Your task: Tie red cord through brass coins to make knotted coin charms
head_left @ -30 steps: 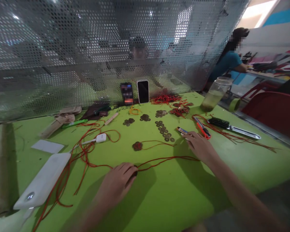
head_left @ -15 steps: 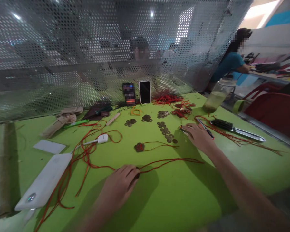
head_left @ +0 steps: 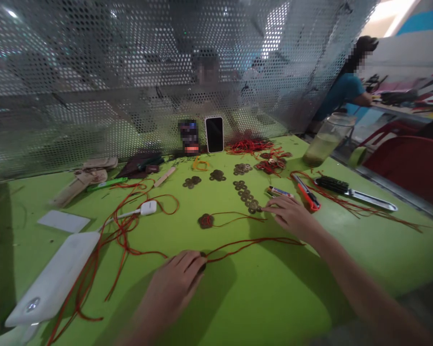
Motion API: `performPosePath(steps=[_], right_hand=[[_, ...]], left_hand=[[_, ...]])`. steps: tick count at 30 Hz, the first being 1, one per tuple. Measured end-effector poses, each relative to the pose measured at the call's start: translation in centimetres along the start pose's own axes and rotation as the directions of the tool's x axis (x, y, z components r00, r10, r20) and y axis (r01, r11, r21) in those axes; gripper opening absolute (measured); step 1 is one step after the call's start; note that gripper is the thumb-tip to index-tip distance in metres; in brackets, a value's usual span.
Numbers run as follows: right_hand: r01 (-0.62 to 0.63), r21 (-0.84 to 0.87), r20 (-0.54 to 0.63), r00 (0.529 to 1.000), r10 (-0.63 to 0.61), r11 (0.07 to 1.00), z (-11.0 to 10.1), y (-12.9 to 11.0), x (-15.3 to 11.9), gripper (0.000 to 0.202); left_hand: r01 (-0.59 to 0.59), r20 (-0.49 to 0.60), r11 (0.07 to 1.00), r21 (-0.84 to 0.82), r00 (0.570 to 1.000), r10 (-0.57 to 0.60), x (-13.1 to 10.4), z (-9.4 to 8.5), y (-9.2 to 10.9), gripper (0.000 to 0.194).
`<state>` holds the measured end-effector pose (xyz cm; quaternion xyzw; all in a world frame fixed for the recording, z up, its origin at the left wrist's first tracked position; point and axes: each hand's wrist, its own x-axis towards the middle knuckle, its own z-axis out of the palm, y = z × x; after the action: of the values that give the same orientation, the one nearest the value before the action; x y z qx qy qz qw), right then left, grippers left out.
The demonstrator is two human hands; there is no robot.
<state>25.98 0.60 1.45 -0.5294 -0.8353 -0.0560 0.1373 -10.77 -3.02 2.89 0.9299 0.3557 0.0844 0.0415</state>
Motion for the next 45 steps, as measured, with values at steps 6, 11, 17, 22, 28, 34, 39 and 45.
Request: performPosePath(steps=[6, 11, 17, 22, 28, 34, 39, 45], right_hand=[[0.018, 0.026, 0.015, 1.0, -0.019, 1.0, -0.2, -0.6, 0.1, 0.038], [0.081, 0.027, 0.084, 0.993, -0.083, 0.996, 0.1, -1.4, 0.5, 0.041], [0.071, 0.02, 0.105, 0.992, -0.073, 0.997, 0.5, -1.5, 0.5, 0.043], [0.033, 0.067, 0.101, 0.994, -0.039, 0.997, 0.4, -1.3, 0.6, 0.046], [0.045, 0.044, 0.106, 0.993, -0.049, 0.998, 0.7, -1.4, 0.6, 0.047], [0.051, 0.07, 0.062, 0.997, -0.055, 0.996, 0.5, -1.5, 0.6, 0.048], [0.132, 0.078, -0.068, 0.99, -0.127, 0.988, 0.4, -3.2, 0.9, 0.038], [0.355, 0.215, -0.119, 0.934, -0.336, 0.91, 1.0, -9.6, 1.6, 0.027]], left_hand=[[-0.012, -0.011, 1.0, 0.011, 1.0, 0.013, -0.2, 0.0, 0.0, 0.026], [-0.018, 0.004, 0.999, 0.03, 1.0, 0.018, -0.2, 0.0, 0.0, 0.026], [-0.01, 0.028, 1.0, 0.025, 1.0, 0.009, -0.2, 0.0, -0.1, 0.026], [-0.023, 0.016, 0.999, 0.037, 1.0, 0.023, -0.2, 0.0, -0.1, 0.027], [-0.026, -0.018, 0.999, 0.029, 1.0, 0.026, -0.1, 0.0, 0.0, 0.026], [0.013, -0.043, 1.0, -0.008, 0.999, -0.013, -0.2, 0.1, 0.2, 0.025], [0.069, -0.028, 0.997, -0.018, 0.997, -0.069, -0.1, -0.1, 0.1, 0.023], [0.105, 0.019, 0.994, -0.034, 0.994, -0.104, 0.2, -0.2, 0.2, 0.019]])
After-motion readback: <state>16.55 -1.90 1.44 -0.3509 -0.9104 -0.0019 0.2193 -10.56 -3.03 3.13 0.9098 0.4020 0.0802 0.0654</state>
